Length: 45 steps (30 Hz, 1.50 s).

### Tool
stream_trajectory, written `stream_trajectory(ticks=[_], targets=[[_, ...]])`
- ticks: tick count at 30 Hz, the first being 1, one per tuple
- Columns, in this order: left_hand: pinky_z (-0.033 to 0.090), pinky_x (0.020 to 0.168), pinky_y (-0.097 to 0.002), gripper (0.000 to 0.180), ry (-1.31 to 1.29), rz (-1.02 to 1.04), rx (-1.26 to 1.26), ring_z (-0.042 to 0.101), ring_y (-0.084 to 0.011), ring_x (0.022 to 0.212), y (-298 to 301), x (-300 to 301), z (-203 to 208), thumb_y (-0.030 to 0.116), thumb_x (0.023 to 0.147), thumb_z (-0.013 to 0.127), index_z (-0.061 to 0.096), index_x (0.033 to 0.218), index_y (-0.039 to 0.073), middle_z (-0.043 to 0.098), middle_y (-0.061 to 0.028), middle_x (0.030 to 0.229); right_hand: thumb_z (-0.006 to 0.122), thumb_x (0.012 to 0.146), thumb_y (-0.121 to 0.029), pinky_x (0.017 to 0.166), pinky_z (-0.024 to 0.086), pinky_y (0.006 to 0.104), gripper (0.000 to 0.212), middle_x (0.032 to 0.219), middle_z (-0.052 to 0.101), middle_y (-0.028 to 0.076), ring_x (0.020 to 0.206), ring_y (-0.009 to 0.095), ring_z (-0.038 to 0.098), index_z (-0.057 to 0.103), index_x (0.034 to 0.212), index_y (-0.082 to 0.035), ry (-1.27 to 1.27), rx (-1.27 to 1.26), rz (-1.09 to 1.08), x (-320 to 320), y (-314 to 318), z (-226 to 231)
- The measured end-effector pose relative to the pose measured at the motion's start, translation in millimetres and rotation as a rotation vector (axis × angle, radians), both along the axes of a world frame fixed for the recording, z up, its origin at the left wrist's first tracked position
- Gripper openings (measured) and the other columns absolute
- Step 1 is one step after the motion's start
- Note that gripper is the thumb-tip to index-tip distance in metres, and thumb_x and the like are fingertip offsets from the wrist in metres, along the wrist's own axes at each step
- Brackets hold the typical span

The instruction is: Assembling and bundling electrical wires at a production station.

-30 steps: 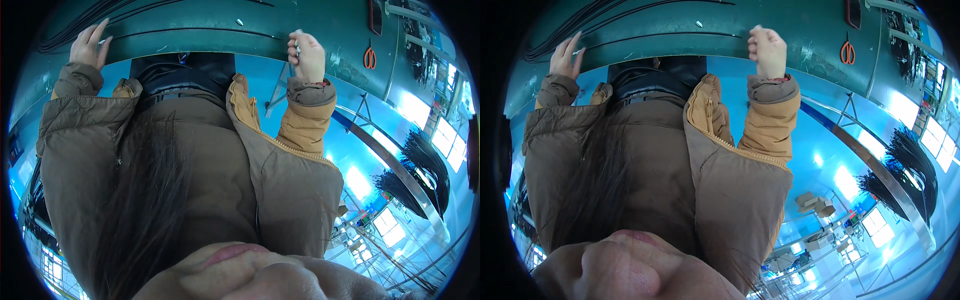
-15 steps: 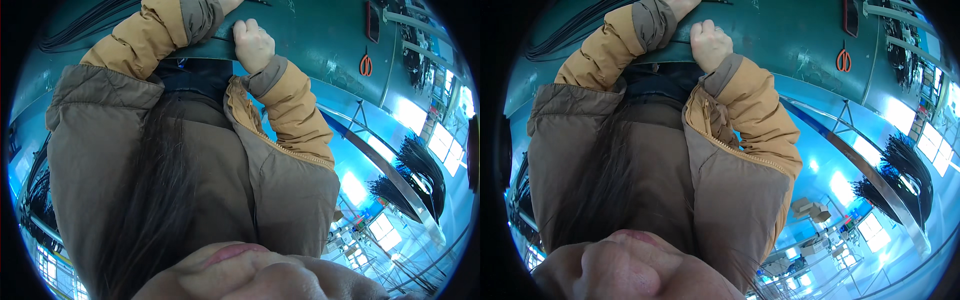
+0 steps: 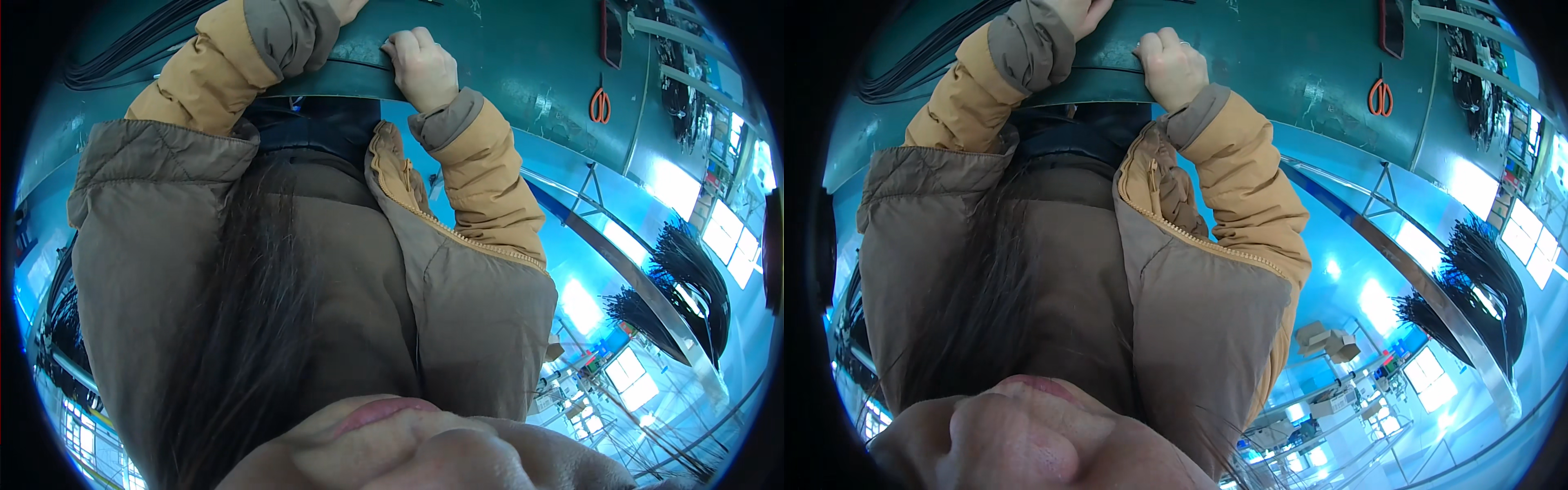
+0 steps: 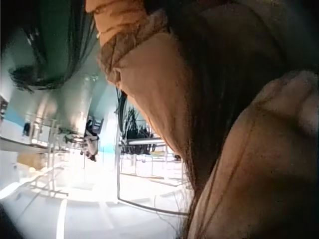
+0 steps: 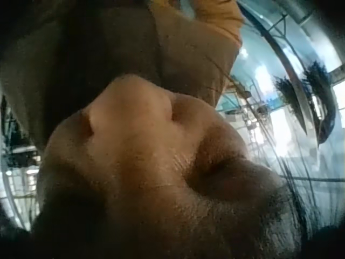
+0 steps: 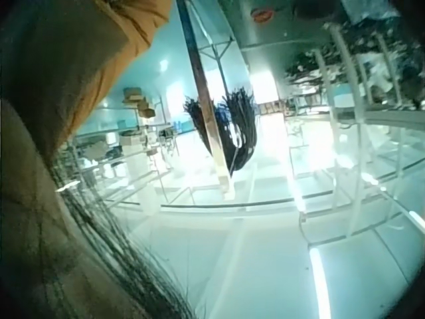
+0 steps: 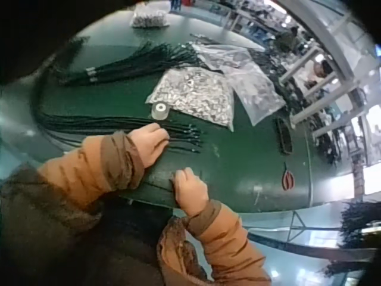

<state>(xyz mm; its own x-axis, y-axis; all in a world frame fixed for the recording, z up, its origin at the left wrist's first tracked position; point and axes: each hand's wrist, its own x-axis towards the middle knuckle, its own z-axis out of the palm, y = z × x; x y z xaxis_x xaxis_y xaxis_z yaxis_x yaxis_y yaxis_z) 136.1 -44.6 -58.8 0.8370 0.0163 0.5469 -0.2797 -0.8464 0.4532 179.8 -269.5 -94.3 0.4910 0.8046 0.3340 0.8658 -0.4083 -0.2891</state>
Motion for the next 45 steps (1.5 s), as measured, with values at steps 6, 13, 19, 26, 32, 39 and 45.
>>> stream_trajectory(ticks=[6,13,19,26,32,39,45], targets=[[0.054,0.068,-0.0431,0.016,0.095,-0.161,-0.031,0.064,-0.0373,0.079,-4,-15,0,0.004,0.094,0.067,0.071,0.109,0.006,0.061,-0.017,0.091,0.065,0.103,-0.016,0.051,0.038,0.0189,0.016,0.084,0.063,0.003,0.063,0.004,0.051,0.064,0.1,-0.001,1.407,0.65,-0.141,46,-19,2],[0.055,0.069,-0.0435,0.016,0.084,-0.124,-0.005,0.064,-0.0368,0.08,-7,-18,-6,0.003,0.092,0.067,0.072,0.107,0.007,0.061,-0.0161,0.091,0.063,0.103,-0.012,0.047,0.037,0.0198,0.011,0.088,0.061,0.005,0.061,0.007,0.051,0.063,0.11,-0.004,1.606,0.745,-0.278,51,-20,0],[0.055,0.07,-0.0422,0.018,0.101,-0.148,0.054,0.065,-0.0363,0.08,-5,-19,-9,0.004,0.091,0.066,0.072,0.108,0.006,0.061,-0.0158,0.091,0.063,0.103,-0.011,0.049,0.039,0.0201,0.013,0.09,0.06,0.005,0.063,0.008,0.052,0.063,0.111,-0.001,1.598,0.79,-0.274,49,-19,-2],[0.055,0.07,-0.0421,0.023,0.112,-0.137,0.162,0.064,-0.0355,0.081,-8,-21,-6,0.002,0.087,0.066,0.07,0.108,0.005,0.06,-0.0161,0.091,0.063,0.102,-0.011,0.049,0.039,0.0201,0.012,0.087,0.062,0.004,0.062,0.007,0.052,0.065,0.109,0.0,1.531,0.761,-0.302,38,-13,13],[0.054,0.071,-0.042,0.023,0.051,-0.192,-0.003,0.065,-0.0365,0.084,-24,-19,-4,0.003,0.09,0.066,0.067,0.113,0.003,0.061,-0.0179,0.094,0.064,0.102,-0.013,0.052,0.039,0.0206,0.013,0.074,0.061,-0.002,0.061,0.005,0.052,0.067,0.106,-0.001,1.18,0.533,-0.213,22,9,15],[0.054,0.069,-0.041,0.017,0.072,-0.166,-0.235,0.066,-0.0347,0.077,-28,-16,5,0.007,0.089,0.073,0.071,0.106,0.005,0.064,-0.015,0.086,0.051,0.109,-0.026,0.052,0.041,0.0236,0.031,0.088,0.063,0.006,0.064,0.012,0.052,0.06,0.124,0.0,1.857,0.896,-0.194,26,-1,22],[0.054,0.068,-0.0402,0.01,0.014,-0.082,-0.276,0.065,-0.0354,0.077,-30,-19,-2,0.004,0.088,0.073,0.068,0.096,0.004,0.064,-0.0161,0.085,0.051,0.109,-0.023,0.052,0.042,0.0256,0.029,0.095,0.063,0.011,0.069,0.016,0.054,0.058,0.128,-0.002,2.012,0.929,-0.125,36,-8,7]])
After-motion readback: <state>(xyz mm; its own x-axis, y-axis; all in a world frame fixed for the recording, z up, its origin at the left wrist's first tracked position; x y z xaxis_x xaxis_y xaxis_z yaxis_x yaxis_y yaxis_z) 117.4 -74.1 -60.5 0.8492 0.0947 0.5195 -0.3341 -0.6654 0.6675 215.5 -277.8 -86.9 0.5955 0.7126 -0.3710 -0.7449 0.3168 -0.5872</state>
